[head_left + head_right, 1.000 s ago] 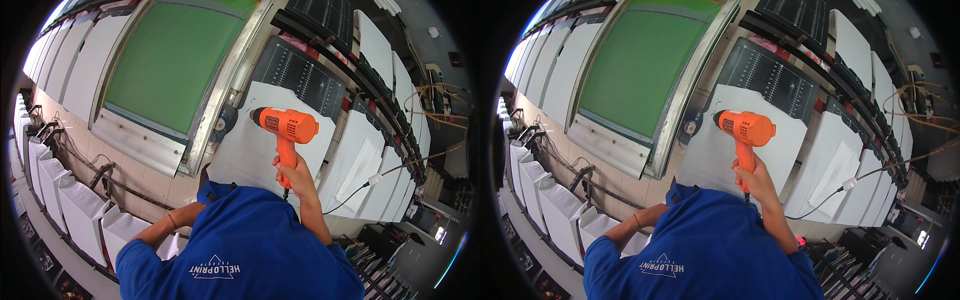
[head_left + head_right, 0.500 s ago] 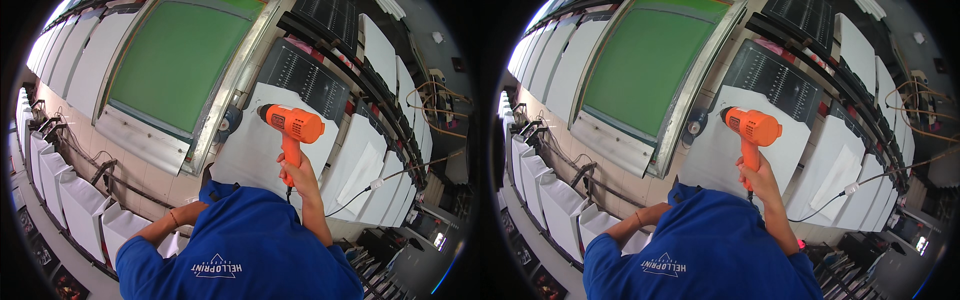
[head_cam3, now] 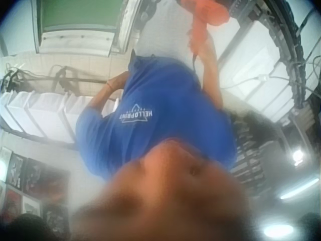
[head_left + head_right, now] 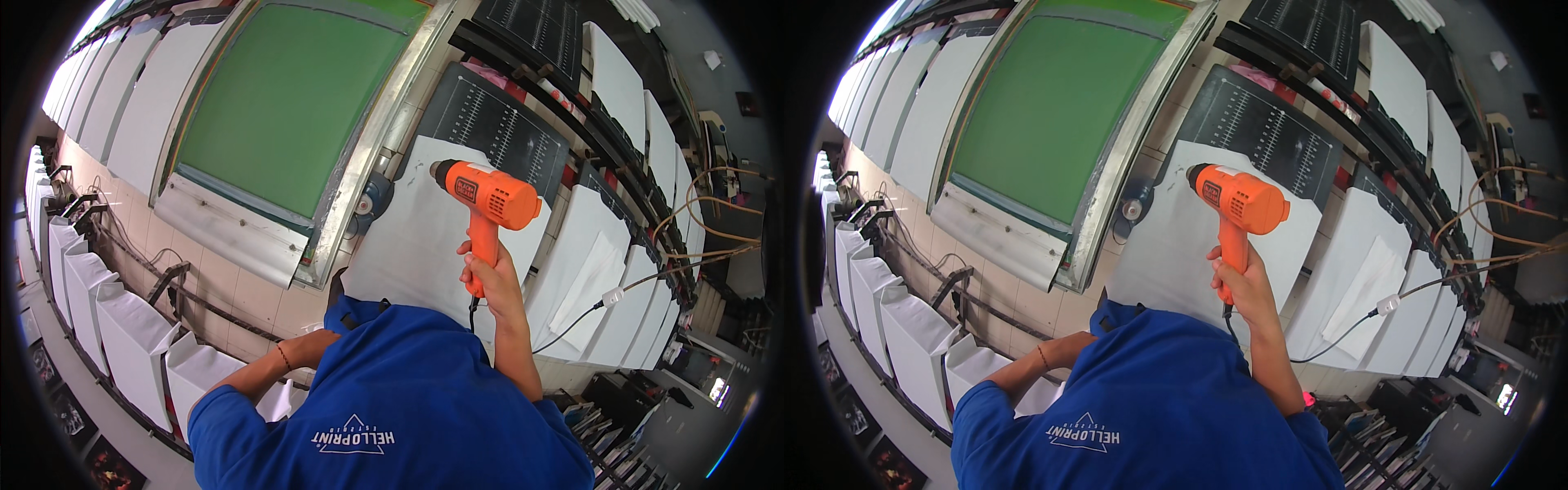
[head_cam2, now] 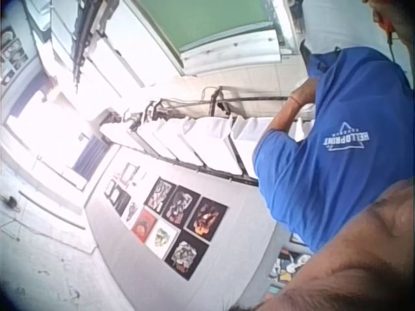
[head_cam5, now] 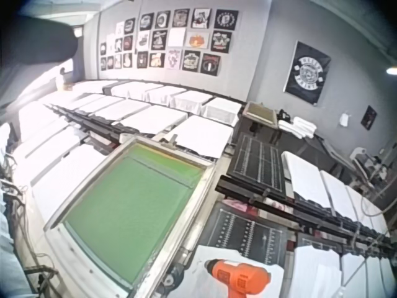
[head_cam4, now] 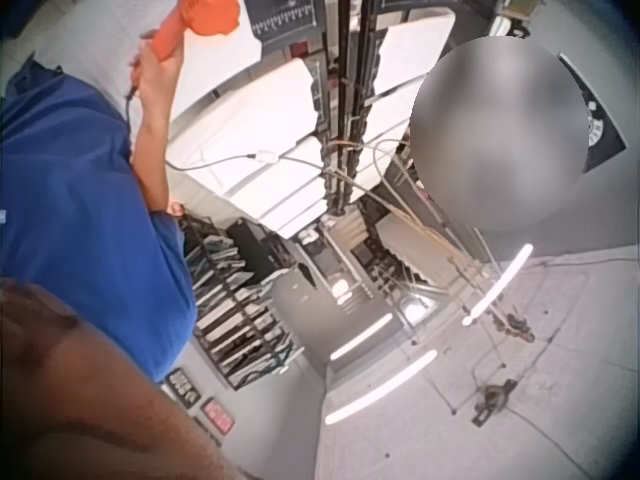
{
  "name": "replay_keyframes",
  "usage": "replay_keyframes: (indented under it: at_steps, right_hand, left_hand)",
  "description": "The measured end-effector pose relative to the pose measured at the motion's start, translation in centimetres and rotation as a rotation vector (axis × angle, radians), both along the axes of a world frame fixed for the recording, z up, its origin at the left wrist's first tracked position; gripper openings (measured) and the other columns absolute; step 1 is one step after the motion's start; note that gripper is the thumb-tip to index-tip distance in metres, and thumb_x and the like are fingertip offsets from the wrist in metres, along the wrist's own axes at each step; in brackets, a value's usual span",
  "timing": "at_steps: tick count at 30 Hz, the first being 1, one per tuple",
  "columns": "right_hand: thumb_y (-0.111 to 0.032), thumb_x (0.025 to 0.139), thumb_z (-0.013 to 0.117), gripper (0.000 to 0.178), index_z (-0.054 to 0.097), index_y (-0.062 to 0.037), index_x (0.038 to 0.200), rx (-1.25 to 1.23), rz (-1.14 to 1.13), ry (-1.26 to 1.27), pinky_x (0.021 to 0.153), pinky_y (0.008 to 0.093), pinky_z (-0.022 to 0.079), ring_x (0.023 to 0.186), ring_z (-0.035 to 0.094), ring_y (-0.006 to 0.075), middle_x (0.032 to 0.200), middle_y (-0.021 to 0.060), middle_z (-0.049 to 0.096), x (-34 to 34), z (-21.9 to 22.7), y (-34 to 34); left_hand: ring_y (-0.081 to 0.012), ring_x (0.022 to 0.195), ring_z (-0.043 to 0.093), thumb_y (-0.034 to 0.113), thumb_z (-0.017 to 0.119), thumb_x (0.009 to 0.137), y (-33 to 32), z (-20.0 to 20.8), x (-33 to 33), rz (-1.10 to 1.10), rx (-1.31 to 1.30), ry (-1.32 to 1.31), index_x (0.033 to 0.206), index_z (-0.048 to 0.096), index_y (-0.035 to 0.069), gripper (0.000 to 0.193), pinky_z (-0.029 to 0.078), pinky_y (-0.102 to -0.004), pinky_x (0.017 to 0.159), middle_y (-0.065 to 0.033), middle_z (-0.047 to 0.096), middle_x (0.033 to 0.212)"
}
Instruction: The person uses a heat gun to apply heat to a white t-shirt placed on a heat press machine. They then inspect the shirt for a small mark, smooth it out, and place it back on the press. Finally, they pick up a stack of folded white t-shirts and walk through the room.
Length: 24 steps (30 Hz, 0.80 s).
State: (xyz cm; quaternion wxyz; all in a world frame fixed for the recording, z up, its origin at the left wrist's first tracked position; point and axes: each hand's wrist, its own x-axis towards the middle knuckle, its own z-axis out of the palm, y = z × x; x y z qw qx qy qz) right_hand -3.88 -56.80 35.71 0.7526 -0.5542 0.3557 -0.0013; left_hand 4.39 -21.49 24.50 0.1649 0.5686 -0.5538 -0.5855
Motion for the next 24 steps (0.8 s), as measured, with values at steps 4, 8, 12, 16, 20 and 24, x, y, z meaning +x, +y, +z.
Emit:
replay_keyframes:
  at_steps: [4, 8, 12, 16, 20, 24]
  right_hand:
    - [-0.012, 0.084, 0.058, 0.047, 0.046, 0.0026, 0.127, -0.030, -0.005, 0.008, 0.058, 0.0260, 0.049, 0.063, 0.057, 0.0105, 0.103, 0.0102, 0.058, -0.1, -0.3, -0.1]
    - [-0.012, 0.084, 0.059, 0.047, 0.046, 0.0023, 0.127, -0.047, -0.018, -0.010, 0.057, 0.0260, 0.048, 0.064, 0.057, 0.0113, 0.103, 0.0107, 0.058, -0.1, -0.6, -0.1]
    - [-0.013, 0.084, 0.059, 0.047, 0.046, 0.0020, 0.127, -0.063, -0.026, -0.016, 0.058, 0.0259, 0.047, 0.065, 0.058, 0.0118, 0.103, 0.0108, 0.058, -0.1, -0.9, -0.1]
    - [-0.013, 0.084, 0.060, 0.047, 0.046, 0.0018, 0.126, -0.067, -0.033, -0.013, 0.059, 0.0259, 0.047, 0.065, 0.058, 0.0118, 0.102, 0.0104, 0.058, 0.0, -0.9, -0.1]
    - [-0.013, 0.083, 0.060, 0.047, 0.046, 0.0018, 0.126, -0.037, -0.024, -0.006, 0.058, 0.0256, 0.047, 0.063, 0.057, 0.0113, 0.101, 0.0100, 0.058, -0.1, -0.9, -0.1]
    - [-0.012, 0.083, 0.060, 0.047, 0.046, 0.0019, 0.126, 0.000, -0.020, 0.009, 0.055, 0.0256, 0.047, 0.062, 0.057, 0.0105, 0.101, 0.0097, 0.058, -0.2, -0.9, 0.0]
  left_hand:
    - [-0.0435, 0.091, 0.063, 0.032, 0.068, 0.076, -0.1, 0.4, 0.1, 0.046, -0.037, 0.016, 0.106, 0.061, 0.005, 0.041, 0.051, -0.0483, 0.081, -0.0226, 0.067, 0.097]
    - [-0.0437, 0.090, 0.063, 0.032, 0.068, 0.076, -0.2, 0.5, 0.2, 0.049, -0.033, 0.025, 0.105, 0.061, 0.005, 0.040, 0.051, -0.0485, 0.080, -0.0225, 0.067, 0.099]
    - [-0.0438, 0.091, 0.063, 0.032, 0.068, 0.076, -0.2, 0.3, 0.2, 0.018, 0.011, 0.020, 0.106, 0.061, 0.005, 0.041, 0.051, -0.0486, 0.081, -0.0222, 0.066, 0.101]
    - [-0.0437, 0.093, 0.062, 0.033, 0.069, 0.076, -0.6, 1.0, 0.5, 0.011, 0.005, 0.016, 0.107, 0.062, 0.006, 0.042, 0.051, -0.0489, 0.082, -0.0223, 0.066, 0.101]
    - [-0.0436, 0.093, 0.062, 0.033, 0.069, 0.075, -0.5, 1.0, 0.4, 0.014, 0.015, 0.020, 0.107, 0.062, 0.006, 0.042, 0.050, -0.0490, 0.082, -0.0223, 0.066, 0.101]
    - [-0.0433, 0.093, 0.062, 0.034, 0.069, 0.075, -0.4, 0.8, 0.4, 0.015, 0.006, 0.028, 0.108, 0.061, 0.006, 0.044, 0.050, -0.0487, 0.083, -0.0221, 0.066, 0.101]
